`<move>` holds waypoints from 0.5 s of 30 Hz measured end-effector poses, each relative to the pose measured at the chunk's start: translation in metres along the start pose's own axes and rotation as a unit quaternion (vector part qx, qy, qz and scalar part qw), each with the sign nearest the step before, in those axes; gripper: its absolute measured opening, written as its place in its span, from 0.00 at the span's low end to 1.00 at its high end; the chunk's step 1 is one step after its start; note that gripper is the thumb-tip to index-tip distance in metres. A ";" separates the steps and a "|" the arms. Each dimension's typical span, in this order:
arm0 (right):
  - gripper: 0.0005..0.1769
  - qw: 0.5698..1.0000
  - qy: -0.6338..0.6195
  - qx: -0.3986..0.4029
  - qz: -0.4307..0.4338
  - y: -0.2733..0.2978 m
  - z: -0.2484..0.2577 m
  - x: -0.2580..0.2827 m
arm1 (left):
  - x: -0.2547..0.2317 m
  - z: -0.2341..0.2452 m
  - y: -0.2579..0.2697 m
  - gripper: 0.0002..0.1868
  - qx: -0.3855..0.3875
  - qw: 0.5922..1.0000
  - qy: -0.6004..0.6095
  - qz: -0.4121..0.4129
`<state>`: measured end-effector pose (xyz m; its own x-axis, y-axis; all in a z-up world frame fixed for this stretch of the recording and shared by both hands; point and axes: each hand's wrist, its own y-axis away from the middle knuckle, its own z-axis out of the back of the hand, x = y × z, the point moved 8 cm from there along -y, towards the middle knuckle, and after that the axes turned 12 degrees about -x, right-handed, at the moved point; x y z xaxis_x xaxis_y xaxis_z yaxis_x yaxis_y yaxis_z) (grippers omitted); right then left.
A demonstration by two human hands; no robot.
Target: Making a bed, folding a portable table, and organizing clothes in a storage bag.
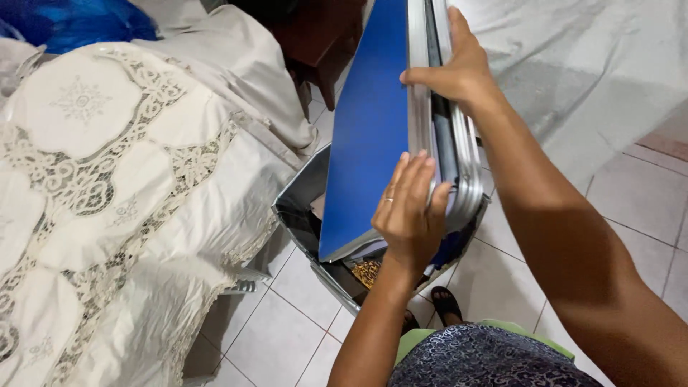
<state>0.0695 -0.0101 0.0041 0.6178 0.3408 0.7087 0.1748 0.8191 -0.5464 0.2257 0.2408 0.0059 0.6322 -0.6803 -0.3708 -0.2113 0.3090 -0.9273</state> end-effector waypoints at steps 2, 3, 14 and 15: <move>0.71 1.000 -0.001 -0.005 -0.031 -0.003 -0.005 0.033 | -0.002 0.012 -0.017 0.30 0.004 1.000 0.011 -0.007; 0.70 0.998 0.003 -0.013 -0.063 -0.004 -0.006 0.046 | -0.004 0.017 -0.025 0.38 0.008 0.999 0.028 -0.014; 0.50 0.998 0.054 -0.013 -0.007 -0.015 -0.056 0.116 | 0.028 0.006 -0.032 0.66 0.102 0.995 0.001 0.022; 0.46 0.996 0.064 0.032 -0.060 -0.012 -0.064 0.116 | 0.029 0.006 -0.034 0.66 0.095 0.995 0.015 0.031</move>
<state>0.1882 -0.0105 0.0640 0.6891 0.1808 0.7018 0.2064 0.8793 -0.4292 0.2557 0.2146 0.0269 0.5988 -0.6748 -0.4315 -0.1034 0.4691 -0.8771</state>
